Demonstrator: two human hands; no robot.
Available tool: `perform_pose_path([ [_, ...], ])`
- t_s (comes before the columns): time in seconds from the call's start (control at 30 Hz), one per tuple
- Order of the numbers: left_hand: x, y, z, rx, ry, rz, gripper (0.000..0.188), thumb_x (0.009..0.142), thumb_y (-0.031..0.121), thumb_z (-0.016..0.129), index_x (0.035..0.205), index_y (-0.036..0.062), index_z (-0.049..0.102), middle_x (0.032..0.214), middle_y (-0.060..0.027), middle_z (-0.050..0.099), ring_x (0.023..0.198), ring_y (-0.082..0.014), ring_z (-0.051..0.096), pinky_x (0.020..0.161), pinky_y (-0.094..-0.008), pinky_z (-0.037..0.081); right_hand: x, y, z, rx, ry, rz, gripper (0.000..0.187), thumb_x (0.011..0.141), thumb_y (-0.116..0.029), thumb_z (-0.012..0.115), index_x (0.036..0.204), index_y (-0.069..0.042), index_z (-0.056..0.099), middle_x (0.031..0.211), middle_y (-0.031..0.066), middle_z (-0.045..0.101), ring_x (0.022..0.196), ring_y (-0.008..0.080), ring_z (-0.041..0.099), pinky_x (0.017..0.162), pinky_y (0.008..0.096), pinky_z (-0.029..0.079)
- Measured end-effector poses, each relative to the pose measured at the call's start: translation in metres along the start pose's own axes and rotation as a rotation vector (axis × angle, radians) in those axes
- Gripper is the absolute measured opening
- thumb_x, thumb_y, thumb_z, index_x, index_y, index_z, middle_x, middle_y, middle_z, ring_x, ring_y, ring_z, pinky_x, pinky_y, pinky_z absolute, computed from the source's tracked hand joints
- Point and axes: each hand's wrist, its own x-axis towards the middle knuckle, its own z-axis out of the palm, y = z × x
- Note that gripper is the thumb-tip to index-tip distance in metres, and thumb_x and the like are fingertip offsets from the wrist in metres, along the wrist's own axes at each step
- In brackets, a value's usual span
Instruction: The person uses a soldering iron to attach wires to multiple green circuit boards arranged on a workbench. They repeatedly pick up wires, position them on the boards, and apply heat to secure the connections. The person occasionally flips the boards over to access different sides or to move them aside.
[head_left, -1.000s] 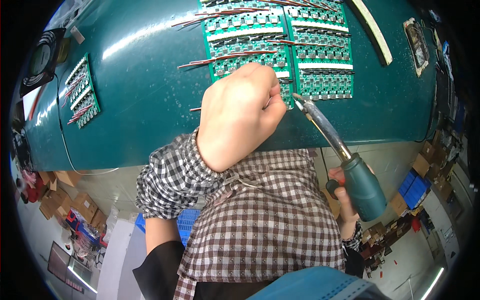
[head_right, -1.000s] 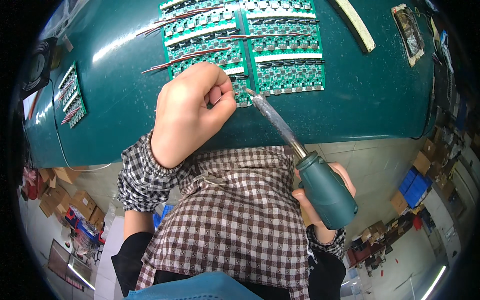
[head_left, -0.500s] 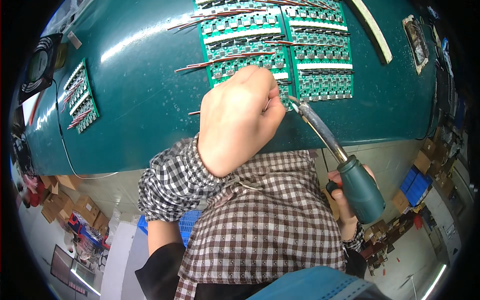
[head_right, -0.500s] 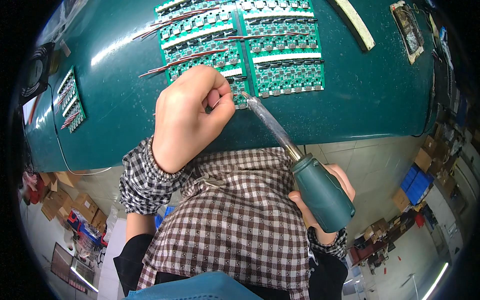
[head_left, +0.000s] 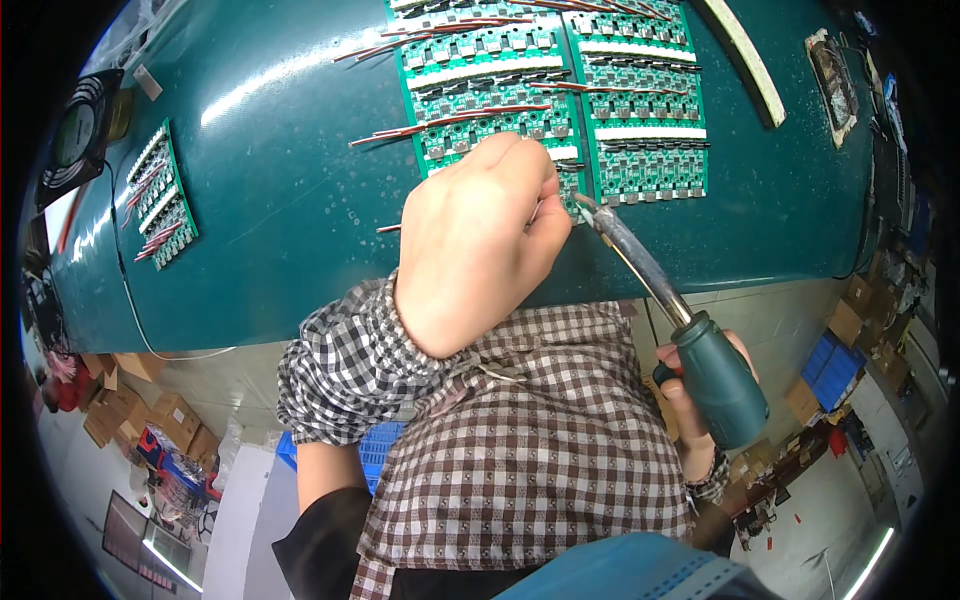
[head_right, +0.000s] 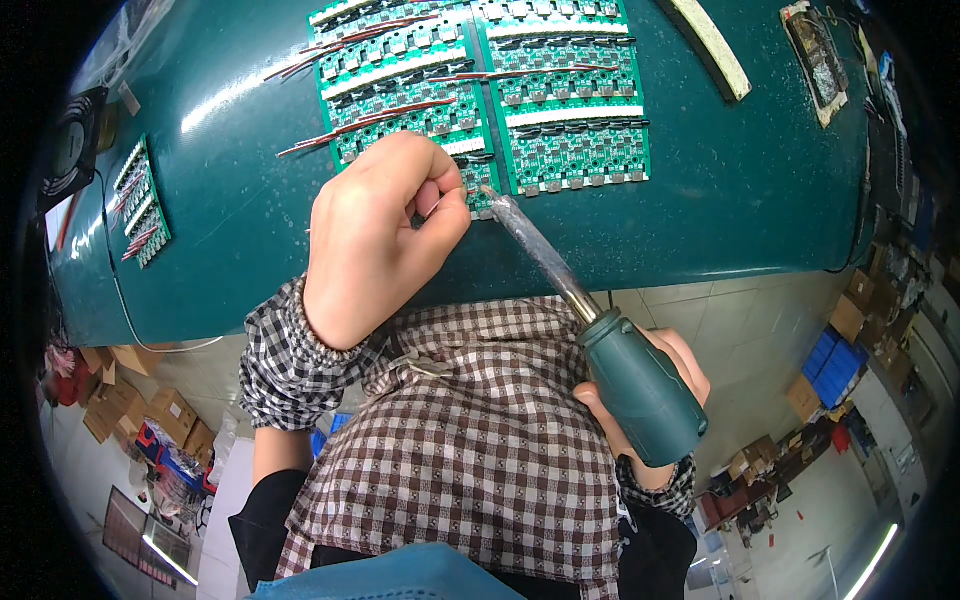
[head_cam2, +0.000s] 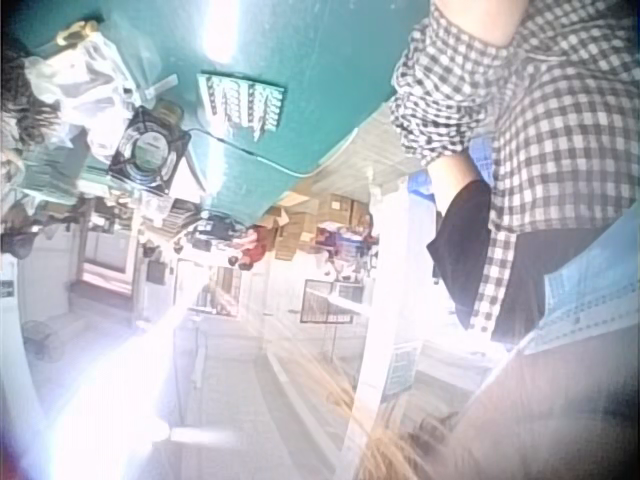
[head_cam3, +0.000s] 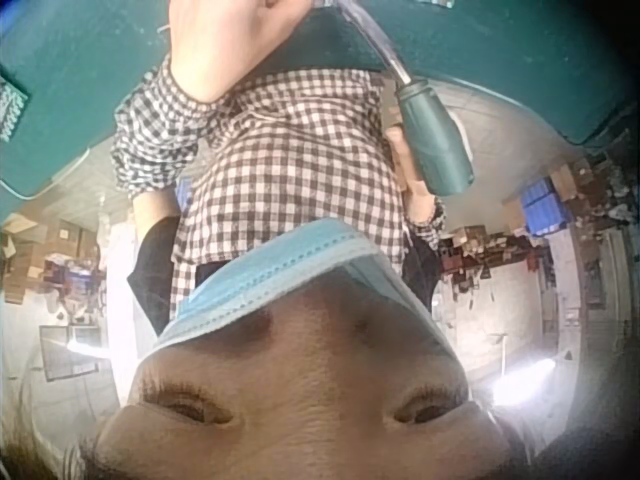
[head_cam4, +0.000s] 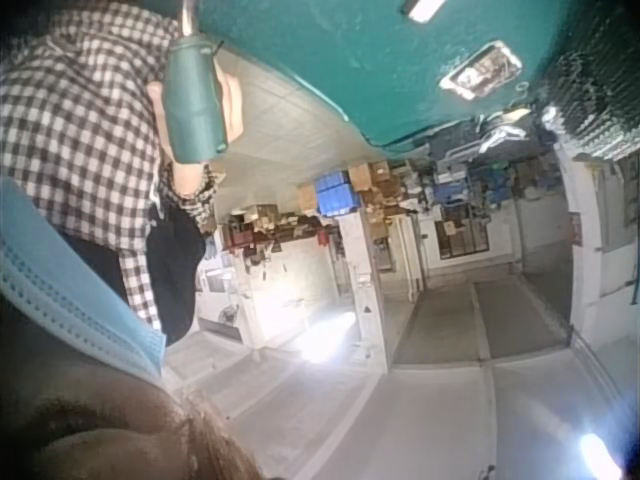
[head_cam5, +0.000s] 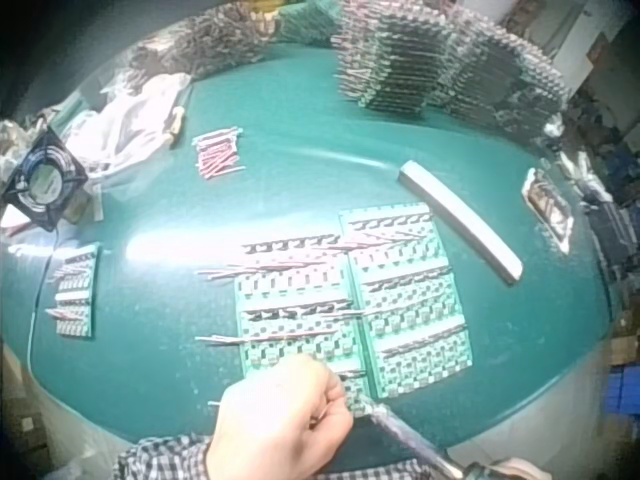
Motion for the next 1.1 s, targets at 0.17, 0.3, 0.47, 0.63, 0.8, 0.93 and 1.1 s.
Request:
perform_pose_path([
  [0.17,-0.0004,0.0004,-0.0008,0.0,-0.002,-0.009,0.012,0.074,-0.001,0.068,0.078,0.0048,0.058,0.071,-0.0057,0.055,0.055,-0.0168,0.053,0.05,-0.0289,0.044,0.0011,0.0001,-0.0026,-0.046,-0.036,-0.011,0.052,0.075,-0.039,0.086,0.101,0.001,0.068,0.091,0.0121,0.067,0.076,0.0265,0.064,0.066,0.0349,0.052],
  [0.3,0.0,0.0012,0.0002,0.008,0.002,-0.007,0.013,0.074,-0.002,0.068,0.078,0.0048,0.058,0.071,-0.0058,0.056,0.055,-0.0169,0.053,0.05,-0.0289,0.045,0.0002,-0.0015,-0.0024,-0.054,-0.035,0.021,0.055,0.075,-0.04,0.086,0.103,0.002,0.067,0.092,0.012,0.067,0.076,0.0262,0.064,0.066,0.0344,0.052],
  [0.47,0.0,0.0008,0.0011,0.01,0.014,0.005,0.014,0.073,-0.002,0.068,0.078,0.0048,0.058,0.07,-0.0058,0.055,0.055,-0.0178,0.054,0.05,-0.0295,0.045,0.0015,-0.0042,-0.0016,-0.048,-0.038,0.037,0.056,0.074,-0.038,0.087,0.105,0.003,0.067,0.093,0.0121,0.068,0.077,0.0257,0.065,0.068,0.034,0.053],
  [0.63,0.0001,0.0011,0.001,0.006,0.015,0.012,0.014,0.073,-0.003,0.068,0.077,0.0047,0.056,0.069,-0.0058,0.055,0.055,-0.0186,0.053,0.051,-0.0304,0.045,0.0049,-0.0079,-0.0018,-0.047,-0.054,0.028,0.055,0.072,-0.035,0.089,0.105,0.003,0.068,0.092,0.0114,0.068,0.078,0.0251,0.065,0.07,0.0336,0.054],
  [0.8,0.0,0.0017,0.0012,0.009,0.016,0.012,0.015,0.073,-0.003,0.068,0.077,0.0047,0.056,0.069,-0.0059,0.054,0.055,-0.019,0.053,0.051,-0.0307,0.044,0.0054,-0.0063,-0.0017,-0.072,-0.055,-0.011,0.055,0.071,-0.034,0.089,0.106,0.003,0.068,0.091,0.0109,0.069,0.077,0.0247,0.065,0.07,0.0331,0.054],
  [0.93,-0.0003,0.0018,0.0008,0.013,0.023,0.014,0.015,0.072,-0.003,0.068,0.077,0.0048,0.056,0.069,-0.0061,0.054,0.055,-0.0191,0.053,0.051,-0.0308,0.044,0.0053,-0.0061,-0.0017,-0.084,-0.061,-0.01,0.055,0.071,-0.034,0.089,0.107,0.003,0.068,0.091,0.0107,0.069,0.077,0.0246,0.065,0.069,0.0329,0.054],
  [1.1,-0.0003,0.0025,0.0014,0.017,0.027,0.013,0.015,0.072,-0.003,0.068,0.077,0.0047,0.056,0.069,-0.0062,0.054,0.055,-0.0191,0.053,0.051,-0.0308,0.045,0.0032,-0.0056,-0.0029,-0.099,-0.066,-0.013,0.055,0.072,-0.034,0.089,0.107,0.003,0.068,0.091,0.0113,0.068,0.077,0.0253,0.065,0.07,0.0334,0.054],
])
